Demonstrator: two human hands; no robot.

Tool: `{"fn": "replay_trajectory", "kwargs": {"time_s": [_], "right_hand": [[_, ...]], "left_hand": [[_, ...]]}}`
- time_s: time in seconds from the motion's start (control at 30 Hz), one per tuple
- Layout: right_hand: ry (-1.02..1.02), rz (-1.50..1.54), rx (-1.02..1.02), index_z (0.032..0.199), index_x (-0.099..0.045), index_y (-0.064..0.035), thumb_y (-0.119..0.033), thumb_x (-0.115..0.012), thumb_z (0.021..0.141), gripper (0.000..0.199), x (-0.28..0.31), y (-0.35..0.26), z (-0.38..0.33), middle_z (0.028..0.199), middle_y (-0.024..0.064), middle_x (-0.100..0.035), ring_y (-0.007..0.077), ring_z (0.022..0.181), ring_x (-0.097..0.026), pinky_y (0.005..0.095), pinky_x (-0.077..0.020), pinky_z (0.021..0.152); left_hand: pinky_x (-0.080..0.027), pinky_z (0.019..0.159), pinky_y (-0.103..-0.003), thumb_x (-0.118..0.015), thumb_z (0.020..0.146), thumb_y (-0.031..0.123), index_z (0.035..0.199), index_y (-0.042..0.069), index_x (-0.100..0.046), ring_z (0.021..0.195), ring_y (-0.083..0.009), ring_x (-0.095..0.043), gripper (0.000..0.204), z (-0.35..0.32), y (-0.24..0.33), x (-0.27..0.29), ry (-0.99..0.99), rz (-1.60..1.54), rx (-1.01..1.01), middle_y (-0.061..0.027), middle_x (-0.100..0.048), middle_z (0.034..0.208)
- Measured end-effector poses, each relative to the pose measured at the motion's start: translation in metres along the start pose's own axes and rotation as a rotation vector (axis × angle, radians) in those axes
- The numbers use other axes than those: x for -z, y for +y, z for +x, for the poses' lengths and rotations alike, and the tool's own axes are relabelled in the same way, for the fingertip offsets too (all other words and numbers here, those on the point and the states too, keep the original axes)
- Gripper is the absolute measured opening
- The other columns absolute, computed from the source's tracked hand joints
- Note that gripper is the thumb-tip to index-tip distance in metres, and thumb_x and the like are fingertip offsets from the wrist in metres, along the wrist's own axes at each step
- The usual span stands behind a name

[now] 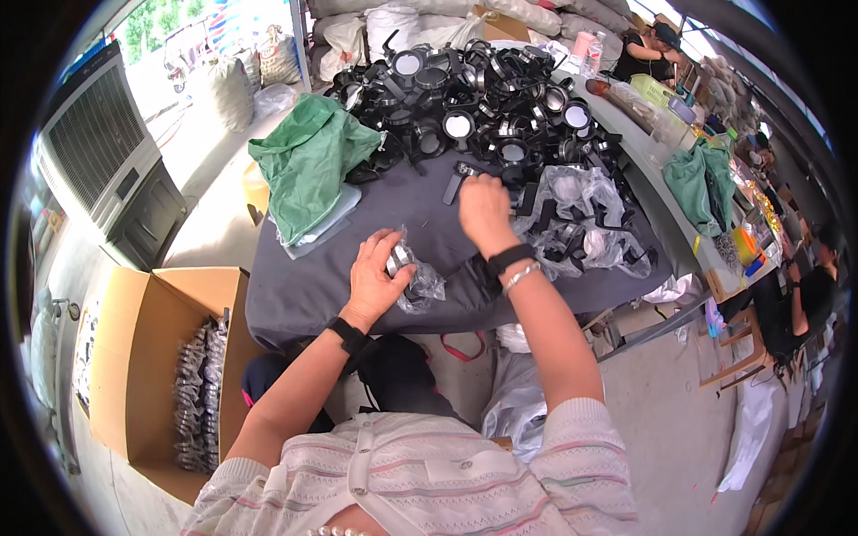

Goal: The person is seen putting small plastic products into bags and then packing the bags into a large cardboard box.

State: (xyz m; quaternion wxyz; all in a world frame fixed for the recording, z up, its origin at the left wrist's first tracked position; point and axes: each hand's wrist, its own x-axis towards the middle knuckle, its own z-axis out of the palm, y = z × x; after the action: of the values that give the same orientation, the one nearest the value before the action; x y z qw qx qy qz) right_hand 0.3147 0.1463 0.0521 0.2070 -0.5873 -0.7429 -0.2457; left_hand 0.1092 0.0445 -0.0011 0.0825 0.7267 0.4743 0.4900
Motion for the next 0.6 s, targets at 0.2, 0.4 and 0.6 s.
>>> {"fn": "replay_trajectory", "kwargs": {"time_s": [0.2,0.4,0.6], "right_hand": [[-0.399,-0.373,-0.162,0.089,-0.073,-0.0106,-0.014,-0.06,0.08,0.016,-0.029,0.038,0.011,0.098,0.0131,-0.07,0.032,0.099,-0.063,0.0519,-0.0445,0.089],[-0.3,0.04,-0.058,0.082,-0.069,-0.0053,-0.019,-0.065,0.078,0.015,-0.014,0.043,0.001,0.091,0.0169,-0.069,0.0326,0.088,-0.067,0.054,-0.0421,0.087],[-0.429,1.125,-0.02,0.079,-0.055,0.0033,-0.022,-0.065,0.082,0.027,0.002,-0.041,-0.036,0.07,0.0173,-0.056,0.0246,0.063,-0.054,0.0374,-0.0447,0.062]], "left_hand": [[-0.047,0.089,-0.041,-0.073,0.068,0.019,0.117,0.006,-0.057,0.105,-0.0336,-0.054,0.054,-0.001,-0.002,0.0,0.028,0.007,0.002,-0.0133,-0.056,0.122],[-0.048,0.088,-0.041,-0.073,0.068,0.02,0.117,0.007,-0.057,0.105,-0.0333,-0.055,0.053,0.0,-0.004,-0.002,0.027,-0.002,0.015,-0.0126,-0.056,0.122],[-0.048,0.088,-0.042,-0.073,0.068,0.02,0.118,0.008,-0.056,0.105,-0.0341,-0.055,0.054,0.003,-0.011,-0.008,0.054,-0.017,0.051,-0.012,-0.057,0.12]]}}
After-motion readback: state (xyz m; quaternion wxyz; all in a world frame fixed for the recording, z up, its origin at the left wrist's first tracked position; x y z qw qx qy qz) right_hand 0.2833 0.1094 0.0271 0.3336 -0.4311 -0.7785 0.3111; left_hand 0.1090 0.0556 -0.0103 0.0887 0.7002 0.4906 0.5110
